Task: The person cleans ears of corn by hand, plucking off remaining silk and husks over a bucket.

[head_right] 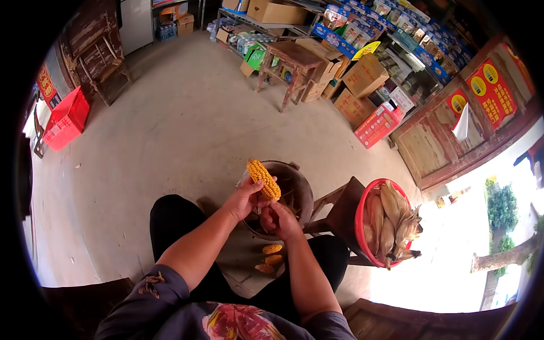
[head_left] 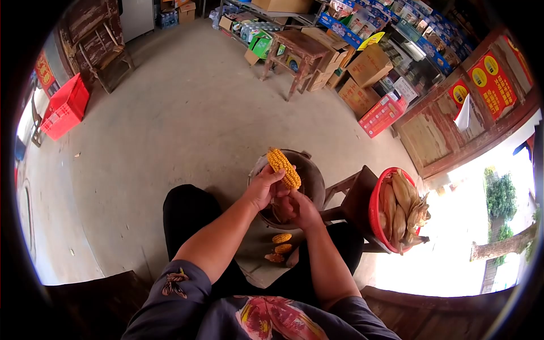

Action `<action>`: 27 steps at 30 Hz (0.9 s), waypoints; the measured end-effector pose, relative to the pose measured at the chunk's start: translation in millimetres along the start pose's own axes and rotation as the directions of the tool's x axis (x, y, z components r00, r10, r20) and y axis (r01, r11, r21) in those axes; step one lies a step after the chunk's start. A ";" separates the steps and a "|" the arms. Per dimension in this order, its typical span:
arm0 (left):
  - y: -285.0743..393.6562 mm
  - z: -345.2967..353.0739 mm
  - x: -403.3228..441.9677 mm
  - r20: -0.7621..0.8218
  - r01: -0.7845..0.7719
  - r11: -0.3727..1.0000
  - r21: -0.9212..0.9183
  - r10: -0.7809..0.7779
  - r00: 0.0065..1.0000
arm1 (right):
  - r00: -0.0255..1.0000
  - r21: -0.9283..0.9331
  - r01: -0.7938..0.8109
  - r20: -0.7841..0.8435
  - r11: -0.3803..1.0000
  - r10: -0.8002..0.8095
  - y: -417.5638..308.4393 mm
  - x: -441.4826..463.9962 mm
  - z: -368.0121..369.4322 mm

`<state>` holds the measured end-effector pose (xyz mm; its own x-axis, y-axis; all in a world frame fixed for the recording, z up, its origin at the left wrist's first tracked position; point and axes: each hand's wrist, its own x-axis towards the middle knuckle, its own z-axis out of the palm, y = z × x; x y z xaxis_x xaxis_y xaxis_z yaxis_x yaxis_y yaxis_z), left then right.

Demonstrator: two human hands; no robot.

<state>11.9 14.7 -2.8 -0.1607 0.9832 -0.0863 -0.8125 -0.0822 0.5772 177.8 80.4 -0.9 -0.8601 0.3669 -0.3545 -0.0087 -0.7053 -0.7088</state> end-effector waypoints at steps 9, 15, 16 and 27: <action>-14.4 -11.6 2.9 -0.272 -0.067 0.978 0.198 0.121 0.955 | 0.938 0.016 0.304 -0.182 0.952 -0.296 -19.9 -4.5 -6.1; -3.7 -1.1 -7.3 -0.245 0.015 0.972 0.235 0.044 0.969 | 0.818 0.014 0.469 -0.384 0.883 -0.428 -30.8 -6.4 -20.2; -3.5 -3.7 -8.4 -0.222 0.001 0.972 0.234 0.053 0.974 | 0.817 -0.059 0.435 -0.395 0.899 -0.421 -31.3 -7.0 -20.7; 29.8 21.6 -33.1 -0.197 0.156 0.932 0.328 -0.093 0.976 | 0.888 -0.941 -0.332 -0.337 0.071 -0.313 -7.7 2.0 -27.3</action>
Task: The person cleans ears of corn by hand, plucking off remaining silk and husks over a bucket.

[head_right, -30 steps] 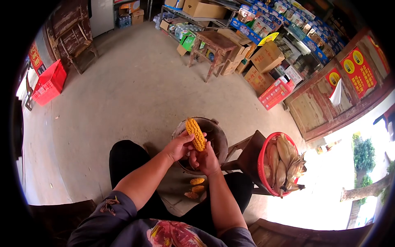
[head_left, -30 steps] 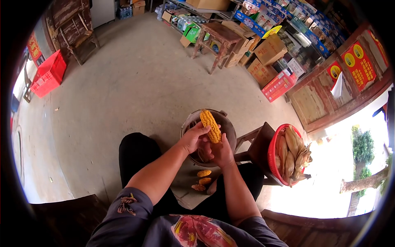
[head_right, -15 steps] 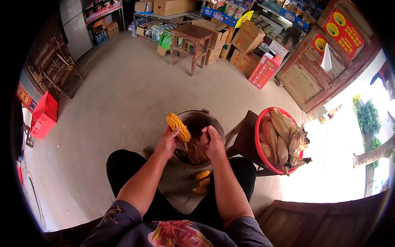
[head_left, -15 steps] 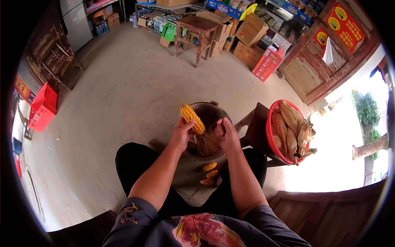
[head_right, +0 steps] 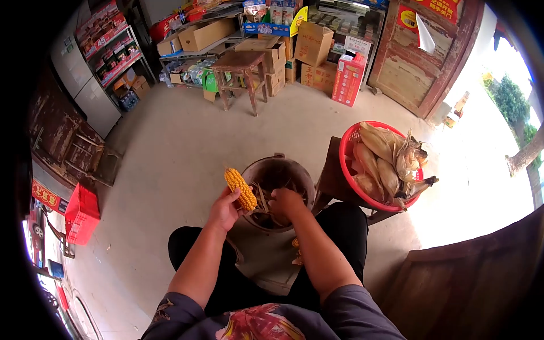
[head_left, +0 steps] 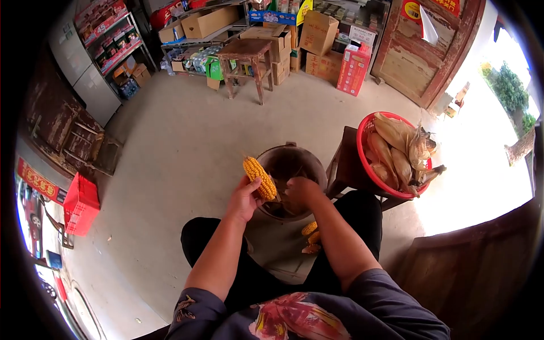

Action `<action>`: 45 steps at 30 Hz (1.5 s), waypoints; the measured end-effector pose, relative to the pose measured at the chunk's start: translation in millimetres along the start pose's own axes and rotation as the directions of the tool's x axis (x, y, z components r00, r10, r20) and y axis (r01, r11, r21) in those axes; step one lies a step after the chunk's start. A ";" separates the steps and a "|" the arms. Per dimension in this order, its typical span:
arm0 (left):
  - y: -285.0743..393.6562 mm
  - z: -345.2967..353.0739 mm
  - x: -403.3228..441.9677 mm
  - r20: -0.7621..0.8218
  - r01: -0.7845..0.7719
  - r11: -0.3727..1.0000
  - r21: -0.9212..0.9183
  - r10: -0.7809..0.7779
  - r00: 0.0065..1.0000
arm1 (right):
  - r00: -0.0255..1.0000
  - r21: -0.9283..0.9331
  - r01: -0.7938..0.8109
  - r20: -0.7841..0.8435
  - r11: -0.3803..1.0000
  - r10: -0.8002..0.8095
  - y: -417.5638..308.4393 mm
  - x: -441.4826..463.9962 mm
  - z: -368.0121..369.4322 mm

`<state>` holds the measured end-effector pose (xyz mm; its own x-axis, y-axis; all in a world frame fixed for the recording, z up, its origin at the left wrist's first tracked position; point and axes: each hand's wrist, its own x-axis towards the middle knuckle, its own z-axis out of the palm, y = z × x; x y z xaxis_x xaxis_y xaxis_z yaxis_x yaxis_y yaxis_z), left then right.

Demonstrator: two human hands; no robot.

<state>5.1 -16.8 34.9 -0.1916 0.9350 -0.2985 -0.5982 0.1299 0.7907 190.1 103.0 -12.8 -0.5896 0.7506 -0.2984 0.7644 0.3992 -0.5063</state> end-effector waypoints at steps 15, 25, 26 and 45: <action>6.3 19.6 4.7 -0.079 -0.043 0.957 0.286 0.068 0.995 | 0.941 0.544 0.308 -0.295 0.780 -0.166 -48.5 -34.3 -19.1; 0.4 15.4 8.6 -0.014 -0.056 0.931 0.361 0.065 0.998 | 0.938 0.662 0.339 -0.185 0.668 -0.292 -37.5 -29.4 -24.6; 0.0 13.9 8.5 -0.005 -0.064 0.918 0.391 0.072 0.997 | 0.937 0.661 0.342 -0.187 0.668 -0.294 -33.6 -24.4 -19.4; -13.9 5.4 21.2 -0.018 -0.053 0.958 0.281 0.060 0.998 | 0.913 0.605 0.405 -0.230 0.686 -0.337 -22.9 -30.6 -8.6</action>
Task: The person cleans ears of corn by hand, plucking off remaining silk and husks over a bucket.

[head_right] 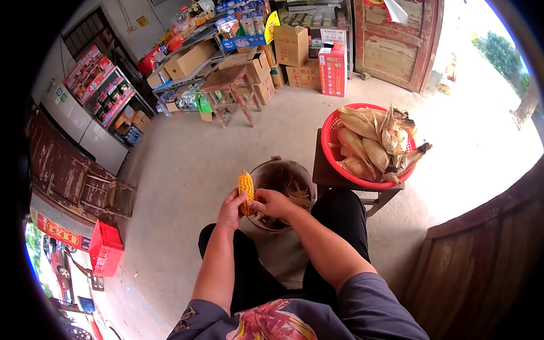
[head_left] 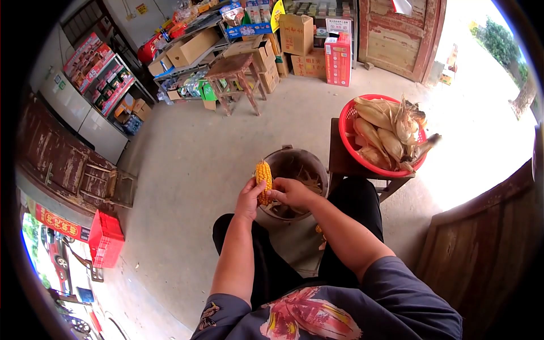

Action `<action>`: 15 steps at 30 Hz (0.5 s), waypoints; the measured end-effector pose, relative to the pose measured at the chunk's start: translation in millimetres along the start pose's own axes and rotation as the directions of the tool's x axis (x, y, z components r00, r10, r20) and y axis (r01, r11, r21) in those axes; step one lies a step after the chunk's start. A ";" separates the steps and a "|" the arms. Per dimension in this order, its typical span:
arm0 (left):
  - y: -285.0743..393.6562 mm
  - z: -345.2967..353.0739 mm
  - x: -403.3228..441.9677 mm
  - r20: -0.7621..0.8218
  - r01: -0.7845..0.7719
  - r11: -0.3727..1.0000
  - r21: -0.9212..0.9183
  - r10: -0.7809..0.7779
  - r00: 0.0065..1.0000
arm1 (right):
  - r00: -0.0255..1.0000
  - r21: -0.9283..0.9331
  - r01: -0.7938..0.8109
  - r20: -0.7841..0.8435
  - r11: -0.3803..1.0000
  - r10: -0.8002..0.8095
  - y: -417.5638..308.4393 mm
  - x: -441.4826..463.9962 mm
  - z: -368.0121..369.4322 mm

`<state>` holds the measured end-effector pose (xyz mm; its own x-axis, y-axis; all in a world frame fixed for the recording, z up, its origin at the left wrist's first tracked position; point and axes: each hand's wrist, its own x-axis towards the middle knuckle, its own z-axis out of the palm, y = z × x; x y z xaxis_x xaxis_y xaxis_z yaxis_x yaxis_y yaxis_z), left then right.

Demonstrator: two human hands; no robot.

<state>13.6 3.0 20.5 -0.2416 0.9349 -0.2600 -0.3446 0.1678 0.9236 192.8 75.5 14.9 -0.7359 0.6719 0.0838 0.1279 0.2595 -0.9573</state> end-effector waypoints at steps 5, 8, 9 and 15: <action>1.8 5.1 -2.9 0.028 0.004 1.000 -0.015 -0.003 1.000 | 0.996 0.224 -0.061 -0.056 0.973 0.075 9.8 5.3 5.0; -1.2 3.1 -1.6 0.035 0.005 0.999 -0.046 -0.004 0.999 | 0.977 0.071 -0.051 -0.204 0.996 0.064 9.7 5.6 -1.8; -0.7 3.6 -2.3 0.034 0.007 0.999 -0.047 -0.005 0.999 | 0.960 -0.003 -0.109 -0.261 0.994 0.104 6.8 4.8 -6.8; 0.8 2.8 -1.2 0.012 0.002 0.999 -0.034 -0.001 1.000 | 0.895 -0.313 -0.348 -0.392 0.884 0.213 24.9 6.6 -18.7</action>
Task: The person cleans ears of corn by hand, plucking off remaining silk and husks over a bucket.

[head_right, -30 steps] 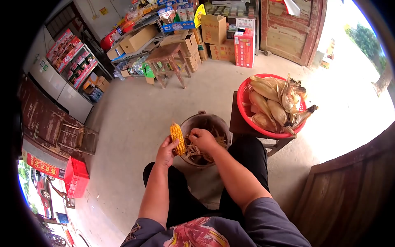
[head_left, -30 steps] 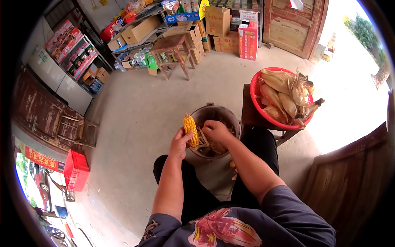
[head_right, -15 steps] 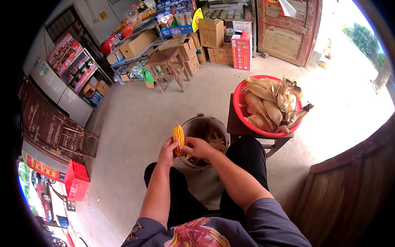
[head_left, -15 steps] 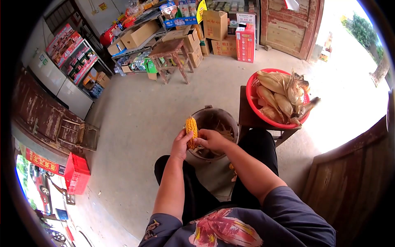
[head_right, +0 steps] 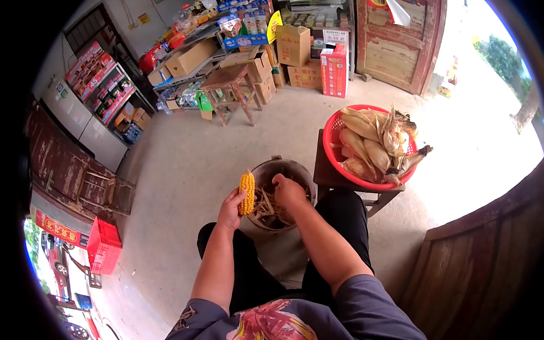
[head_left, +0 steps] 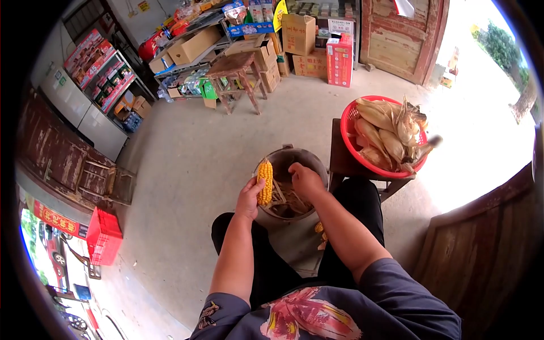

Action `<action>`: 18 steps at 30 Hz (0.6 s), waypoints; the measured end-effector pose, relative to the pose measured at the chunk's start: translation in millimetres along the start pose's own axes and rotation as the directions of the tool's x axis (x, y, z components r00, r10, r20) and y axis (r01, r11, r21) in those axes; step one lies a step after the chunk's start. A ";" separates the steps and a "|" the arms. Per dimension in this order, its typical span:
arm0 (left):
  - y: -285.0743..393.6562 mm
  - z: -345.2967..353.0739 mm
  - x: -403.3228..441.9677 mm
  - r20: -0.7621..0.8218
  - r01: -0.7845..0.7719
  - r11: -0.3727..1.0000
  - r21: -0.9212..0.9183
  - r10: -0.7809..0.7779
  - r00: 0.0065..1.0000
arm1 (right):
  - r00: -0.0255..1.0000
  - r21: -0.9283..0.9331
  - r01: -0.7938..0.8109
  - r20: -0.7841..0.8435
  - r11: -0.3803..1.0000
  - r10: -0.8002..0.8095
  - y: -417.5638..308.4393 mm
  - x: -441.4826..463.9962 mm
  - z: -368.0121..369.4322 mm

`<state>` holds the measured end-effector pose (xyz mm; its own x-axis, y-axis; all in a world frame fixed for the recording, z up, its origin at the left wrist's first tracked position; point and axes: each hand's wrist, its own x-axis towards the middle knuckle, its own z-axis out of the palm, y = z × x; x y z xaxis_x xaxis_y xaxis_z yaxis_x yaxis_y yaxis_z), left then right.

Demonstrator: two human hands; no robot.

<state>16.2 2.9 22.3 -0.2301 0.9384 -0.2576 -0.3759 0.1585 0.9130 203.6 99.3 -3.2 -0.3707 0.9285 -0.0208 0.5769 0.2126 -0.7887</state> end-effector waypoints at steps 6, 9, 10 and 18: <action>4.3 1.1 -2.5 0.010 0.004 1.000 -0.004 -0.004 1.000 | 0.977 0.174 0.151 -0.178 0.973 -0.120 1.5 -1.0 7.6; 1.1 2.1 -2.1 0.005 -0.021 0.999 -0.050 0.021 1.000 | 0.971 0.591 0.069 0.144 0.804 -0.190 -12.8 -5.6 0.7; 1.6 3.1 -3.4 0.013 -0.015 1.000 -0.024 0.015 1.000 | 0.971 0.591 0.069 0.145 0.804 -0.190 -16.7 -9.0 -0.6; -1.5 8.0 -4.1 0.053 0.008 1.000 0.018 -0.009 0.999 | 0.960 0.469 0.205 0.074 0.859 -0.270 -21.4 -14.0 2.8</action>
<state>24.8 1.3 24.5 -0.1785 0.9520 -0.2487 -0.3618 0.1716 0.9163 194.4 81.0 12.3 -0.5654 0.8115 0.1474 0.0780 0.2306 -0.9699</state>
